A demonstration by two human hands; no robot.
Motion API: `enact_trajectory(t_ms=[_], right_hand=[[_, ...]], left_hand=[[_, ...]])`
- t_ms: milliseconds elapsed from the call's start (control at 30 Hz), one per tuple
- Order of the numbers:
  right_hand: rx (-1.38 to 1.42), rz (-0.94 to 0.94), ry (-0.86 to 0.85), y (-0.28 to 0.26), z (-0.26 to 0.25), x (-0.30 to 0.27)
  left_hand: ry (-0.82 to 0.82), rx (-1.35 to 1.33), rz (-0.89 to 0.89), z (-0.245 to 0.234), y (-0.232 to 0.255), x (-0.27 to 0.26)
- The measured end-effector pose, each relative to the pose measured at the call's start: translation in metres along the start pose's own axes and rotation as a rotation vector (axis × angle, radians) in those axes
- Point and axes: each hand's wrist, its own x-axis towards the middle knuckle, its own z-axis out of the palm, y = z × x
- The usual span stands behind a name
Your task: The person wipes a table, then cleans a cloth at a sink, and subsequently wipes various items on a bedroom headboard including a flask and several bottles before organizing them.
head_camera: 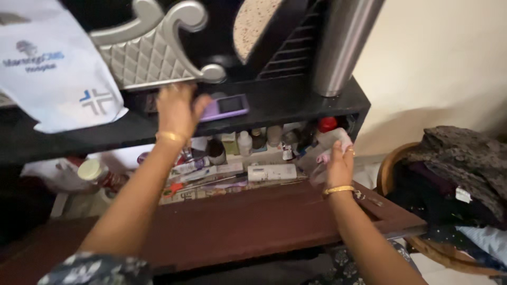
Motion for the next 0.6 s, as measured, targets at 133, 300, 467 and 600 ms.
enact_trajectory(t_ms=[133, 300, 467, 600], right_hand=[[0.085, -0.03, -0.024, -0.001, 0.0, -0.002], [0.03, -0.049, -0.034, 0.005, 0.002, 0.002], [0.034, -0.014, -0.038, -0.012, 0.007, -0.008], [0.13, -0.001, -0.057, -0.008, 0.008, -0.004]], left_hand=[[-0.158, 0.205, -0.122, -0.021, -0.059, 0.025], [-0.706, 0.207, -0.264, -0.033, -0.092, 0.027], [-0.677, 0.025, -0.415, -0.07, -0.099, 0.01], [-0.563, -0.187, -0.333, -0.089, -0.084, -0.018]])
